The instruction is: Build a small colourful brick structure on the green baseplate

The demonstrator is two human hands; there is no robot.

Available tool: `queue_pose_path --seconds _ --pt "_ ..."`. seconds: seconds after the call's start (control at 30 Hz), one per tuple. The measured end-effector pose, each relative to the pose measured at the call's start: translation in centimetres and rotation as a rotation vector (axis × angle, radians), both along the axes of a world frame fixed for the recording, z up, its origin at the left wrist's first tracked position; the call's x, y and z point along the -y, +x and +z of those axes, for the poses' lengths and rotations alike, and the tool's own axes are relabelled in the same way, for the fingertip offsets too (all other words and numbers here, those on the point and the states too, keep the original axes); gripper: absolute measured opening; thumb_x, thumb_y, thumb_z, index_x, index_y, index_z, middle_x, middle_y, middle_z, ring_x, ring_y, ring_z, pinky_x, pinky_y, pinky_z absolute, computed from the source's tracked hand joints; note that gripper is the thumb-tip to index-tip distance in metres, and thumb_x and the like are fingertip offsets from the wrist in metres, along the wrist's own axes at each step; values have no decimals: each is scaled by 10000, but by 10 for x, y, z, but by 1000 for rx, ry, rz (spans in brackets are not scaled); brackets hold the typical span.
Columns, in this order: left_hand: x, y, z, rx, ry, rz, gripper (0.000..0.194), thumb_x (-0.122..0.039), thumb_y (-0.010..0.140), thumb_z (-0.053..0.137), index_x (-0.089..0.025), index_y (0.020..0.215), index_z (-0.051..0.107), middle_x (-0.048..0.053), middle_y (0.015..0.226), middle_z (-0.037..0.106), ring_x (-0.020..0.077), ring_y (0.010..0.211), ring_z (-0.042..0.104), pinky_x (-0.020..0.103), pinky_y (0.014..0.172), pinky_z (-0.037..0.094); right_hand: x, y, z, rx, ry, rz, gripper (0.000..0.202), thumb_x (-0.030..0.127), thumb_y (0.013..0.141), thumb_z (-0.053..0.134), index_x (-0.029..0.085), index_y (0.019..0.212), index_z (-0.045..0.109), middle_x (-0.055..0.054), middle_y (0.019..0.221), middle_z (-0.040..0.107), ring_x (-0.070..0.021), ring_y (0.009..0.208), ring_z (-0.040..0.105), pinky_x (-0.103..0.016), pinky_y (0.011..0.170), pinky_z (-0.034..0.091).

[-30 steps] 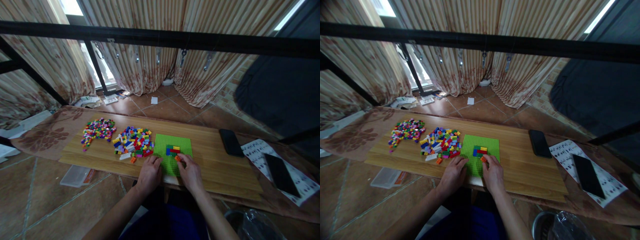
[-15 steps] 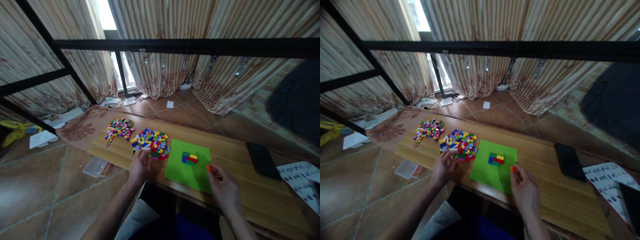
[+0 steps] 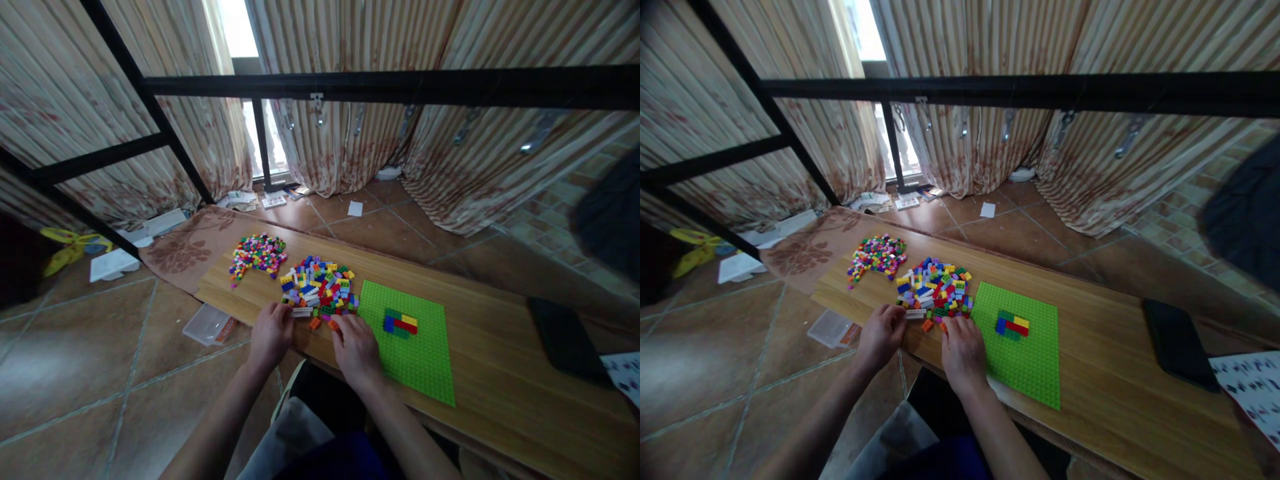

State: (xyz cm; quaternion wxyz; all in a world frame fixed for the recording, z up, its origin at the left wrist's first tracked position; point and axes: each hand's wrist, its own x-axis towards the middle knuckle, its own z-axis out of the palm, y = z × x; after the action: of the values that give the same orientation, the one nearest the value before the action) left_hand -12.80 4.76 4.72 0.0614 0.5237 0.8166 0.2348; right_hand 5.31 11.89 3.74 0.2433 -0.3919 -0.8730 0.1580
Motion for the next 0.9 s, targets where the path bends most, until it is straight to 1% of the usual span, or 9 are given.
queue_pose_path --seconds 0.13,0.3,0.4,0.47,0.53,0.6,0.7,0.8,0.9 --pt "-3 -4 -2 -42 -35 -40 169 -273 866 500 -191 908 641 72 928 621 207 848 600 316 761 465 -4 -4 -7 19 66 -52 236 122 825 550 171 1042 629 -98 971 641 -251 935 552 -386 822 451" --pt "-5 -7 -2 28 -12 -96 191 -293 879 483 -186 884 642 79 953 622 206 854 605 320 763 469 0 0 -8 -70 78 -71 230 162 865 525 184 1073 621 -101 1041 624 -241 978 554 -384 836 462" --pt "-4 -9 4 151 6 -90 208 -336 876 490 -177 875 625 72 906 632 202 826 614 315 745 479 3 3 -5 -127 66 -75 234 171 884 501 193 1084 619 -95 1035 627 -229 973 565 -379 845 471" --pt "-4 -8 11 251 14 -78 221 -370 870 503 -179 889 613 54 860 645 191 791 621 307 731 486 4 6 0 -177 52 -81 240 177 892 489 193 1093 619 -98 1032 631 -226 982 571 -378 852 476" --pt "-4 -3 19 331 29 -92 221 -385 860 523 -183 898 605 35 826 655 181 773 626 298 728 491 7 10 5 -244 21 -86 241 189 903 476 190 1095 621 -100 1033 635 -222 994 576 -378 865 478" --pt "-6 6 25 384 58 -146 197 -369 849 545 -185 898 600 24 826 662 170 774 629 288 733 495 10 16 11 -328 -50 -92 238 213 915 469 188 1097 621 -97 1029 642 -211 990 586 -368 872 480" --pt "-9 30 29 446 105 -290 130 -301 852 548 -190 897 598 17 853 664 151 790 627 273 752 498 17 30 18 -438 -228 -129 248 276 923 474 192 1107 618 -88 1025 654 -193 947 608 -325 810 504" --pt "-14 59 27 480 74 -430 91 -246 864 520 -202 873 599 15 840 656 144 784 617 262 737 495 22 50 19 -485 -383 -188 260 333 917 484 208 1087 636 -71 991 669 -180 869 631 -302 739 516" --pt "-22 86 21 464 40 -500 74 -178 842 523 -205 834 591 14 812 644 138 763 605 248 711 482 24 74 18 -497 -437 -235 243 363 900 509 222 1019 667 -56 955 683 -185 867 641 -312 759 516"
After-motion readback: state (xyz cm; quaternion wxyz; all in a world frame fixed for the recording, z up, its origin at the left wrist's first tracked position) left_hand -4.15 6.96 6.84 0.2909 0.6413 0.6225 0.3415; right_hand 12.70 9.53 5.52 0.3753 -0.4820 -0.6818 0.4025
